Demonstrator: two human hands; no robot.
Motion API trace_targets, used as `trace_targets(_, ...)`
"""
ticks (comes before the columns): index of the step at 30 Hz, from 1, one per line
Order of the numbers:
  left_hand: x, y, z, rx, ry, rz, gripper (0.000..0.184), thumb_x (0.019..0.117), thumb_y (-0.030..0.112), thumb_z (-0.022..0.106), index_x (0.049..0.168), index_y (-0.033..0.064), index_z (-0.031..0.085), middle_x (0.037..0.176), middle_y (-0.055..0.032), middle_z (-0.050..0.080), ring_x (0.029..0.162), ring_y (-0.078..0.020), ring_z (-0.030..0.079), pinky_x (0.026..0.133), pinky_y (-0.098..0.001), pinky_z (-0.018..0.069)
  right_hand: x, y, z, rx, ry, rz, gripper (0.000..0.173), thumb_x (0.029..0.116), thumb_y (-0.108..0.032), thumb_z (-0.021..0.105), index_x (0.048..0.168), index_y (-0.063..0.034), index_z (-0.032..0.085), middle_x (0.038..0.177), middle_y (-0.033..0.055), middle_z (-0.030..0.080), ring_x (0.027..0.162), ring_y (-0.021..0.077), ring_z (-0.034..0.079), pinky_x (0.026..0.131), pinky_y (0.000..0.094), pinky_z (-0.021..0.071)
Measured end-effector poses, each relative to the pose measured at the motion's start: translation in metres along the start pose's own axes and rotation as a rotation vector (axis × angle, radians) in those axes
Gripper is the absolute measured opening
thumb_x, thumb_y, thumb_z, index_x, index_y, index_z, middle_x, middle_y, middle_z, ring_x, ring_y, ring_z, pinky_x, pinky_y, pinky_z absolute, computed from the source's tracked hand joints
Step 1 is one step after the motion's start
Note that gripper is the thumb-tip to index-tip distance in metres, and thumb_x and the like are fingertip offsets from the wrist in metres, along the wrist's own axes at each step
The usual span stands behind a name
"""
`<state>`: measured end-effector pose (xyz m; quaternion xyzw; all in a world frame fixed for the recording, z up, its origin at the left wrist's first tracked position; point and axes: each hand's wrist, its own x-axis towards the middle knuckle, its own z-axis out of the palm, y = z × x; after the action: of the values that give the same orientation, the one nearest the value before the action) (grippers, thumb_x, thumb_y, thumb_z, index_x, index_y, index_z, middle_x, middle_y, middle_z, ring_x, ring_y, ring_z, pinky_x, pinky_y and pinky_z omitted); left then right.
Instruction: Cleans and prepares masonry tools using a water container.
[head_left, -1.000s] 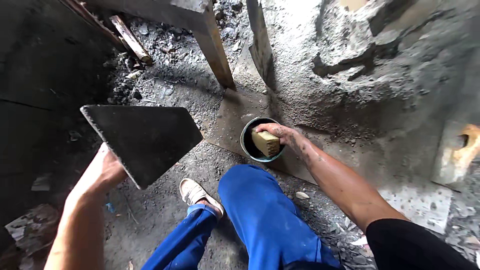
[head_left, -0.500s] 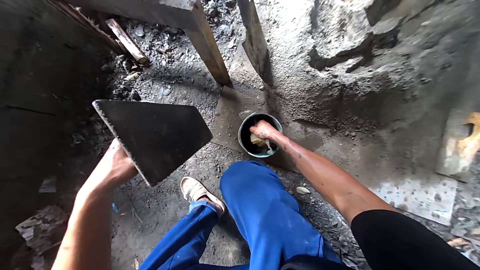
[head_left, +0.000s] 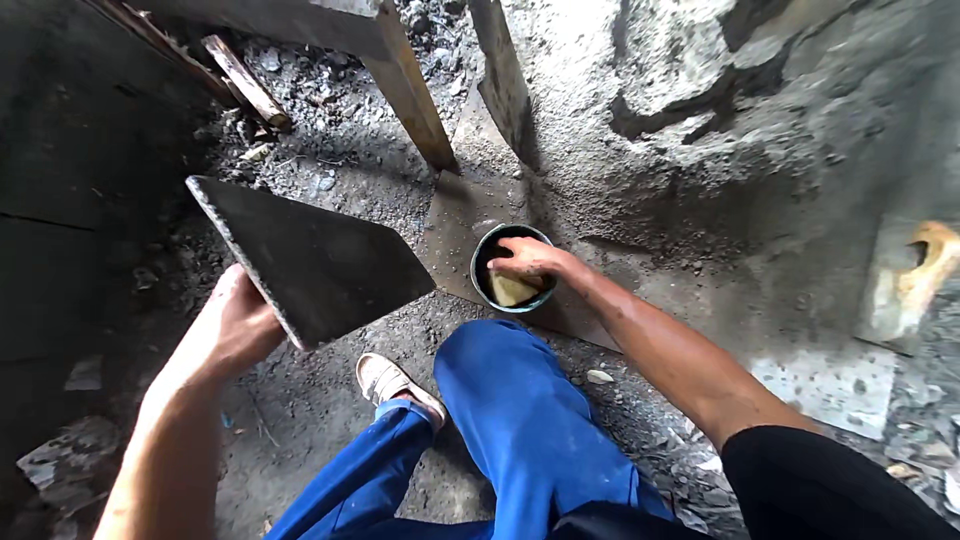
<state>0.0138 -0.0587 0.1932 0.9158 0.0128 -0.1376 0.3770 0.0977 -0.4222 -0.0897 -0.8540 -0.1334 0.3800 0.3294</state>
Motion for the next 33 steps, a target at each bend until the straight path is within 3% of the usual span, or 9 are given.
trace_targets(3,0.008,0.027,0.001,-0.061,0.010,0.085,0.030,0.0885,0.019,0.067,0.118,0.0167,0.061,0.095,0.0118,0.069,0.081,0.0043,0.067,0.071,-0.0196,0.0598,-0.053,-0.012,-0.037,0.118,0.193,-0.075,0.052,0.1040,-0.046,0.055,0.146,-0.0144,0.057,0.138,0.0149,0.064,0.128,0.0289,0.062,0.111,0.0557,0.0461)
trace_targets(6,0.022,0.073,0.003,-0.161,0.049,0.080,0.019,0.0971,0.017,0.067,0.114,0.0099,0.069,0.101,-0.0042,0.076,0.079,-0.0209,0.077,0.065,-0.0428,0.0685,-0.144,-0.052,-0.080,0.134,0.426,-0.194,0.035,0.1055,-0.036,0.054,0.130,-0.0154,0.068,0.119,0.0044,0.073,0.104,0.0159,0.072,0.093,0.0435,0.0593)
trace_targets(11,0.033,0.169,0.035,-0.265,0.091,0.180,0.019,0.1015,0.027,0.064,0.110,0.0105,0.065,0.094,-0.0008,0.076,0.075,-0.0194,0.077,0.062,-0.0385,0.0687,-0.258,-0.118,-0.092,0.060,0.787,-0.636,0.033,0.0976,-0.025,0.066,0.122,-0.0035,0.069,0.120,0.0064,0.071,0.109,0.0147,0.069,0.093,0.0350,0.0621)
trace_targets(14,0.041,0.218,0.076,-0.357,-0.058,0.193,0.028,0.1040,0.032,0.060,0.109,0.0046,0.065,0.095,-0.0056,0.076,0.079,-0.0228,0.078,0.068,-0.0427,0.0695,-0.262,-0.132,-0.078,-0.099,1.005,-0.512,0.058,0.0903,-0.032,0.078,0.138,-0.0037,0.060,0.134,0.0145,0.063,0.125,0.0242,0.060,0.102,0.0397,0.0542)
trace_targets(19,0.061,0.248,0.154,-0.396,-0.471,0.306,0.030,0.1078,0.027,0.053,0.118,0.0010,0.064,0.103,-0.0082,0.075,0.089,-0.0177,0.077,0.081,-0.0388,0.0675,-0.257,-0.082,-0.082,0.015,1.121,-0.049,0.067,0.0865,-0.035,0.077,0.139,-0.0029,0.051,0.126,0.0205,0.062,0.108,0.0317,0.066,0.088,0.0534,0.0572)
trace_targets(24,0.085,0.217,0.200,-0.489,-0.830,0.332,0.045,0.1065,0.006,0.049,0.152,0.0032,0.044,0.140,-0.0135,0.061,0.111,-0.0227,0.071,0.093,-0.0394,0.0629,-0.258,0.020,-0.055,0.301,1.127,0.253,0.053,0.0844,-0.024,0.068,0.133,-0.0063,0.055,0.104,0.0181,0.068,0.087,0.0315,0.069,0.072,0.0581,0.0562)
trace_targets(28,0.138,0.116,0.239,0.085,-0.731,0.295,0.021,0.1034,0.014,0.056,0.117,0.0081,0.070,0.106,-0.0067,0.075,0.091,-0.0188,0.075,0.084,-0.0431,0.0635,-0.297,0.090,-0.019,0.348,1.137,0.395,0.050,0.0922,-0.016,0.064,0.139,-0.0010,0.052,0.110,0.0220,0.068,0.092,0.0309,0.070,0.082,0.0550,0.0588)
trace_targets(30,0.155,0.052,0.290,0.456,-0.655,0.278,0.022,0.0919,0.024,0.068,0.106,0.0068,0.073,0.098,-0.0163,0.073,0.091,-0.0333,0.071,0.082,-0.0593,0.0570,-0.331,0.115,0.002,0.348,1.101,0.531,0.051,0.0924,-0.017,0.062,0.139,0.0008,0.052,0.100,0.0211,0.069,0.080,0.0309,0.071,0.075,0.0551,0.0597)
trace_targets(33,0.160,0.004,0.362,0.730,-0.675,0.200,0.075,0.0859,0.043,0.076,0.145,0.0034,0.051,0.143,-0.0310,0.051,0.127,-0.0523,0.053,0.097,-0.0702,0.0481,-0.376,0.144,0.041,0.415,1.050,0.748,0.047,0.0909,-0.015,0.066,0.135,-0.0020,0.057,0.095,0.0242,0.069,0.075,0.0378,0.069,0.070,0.0623,0.0564)
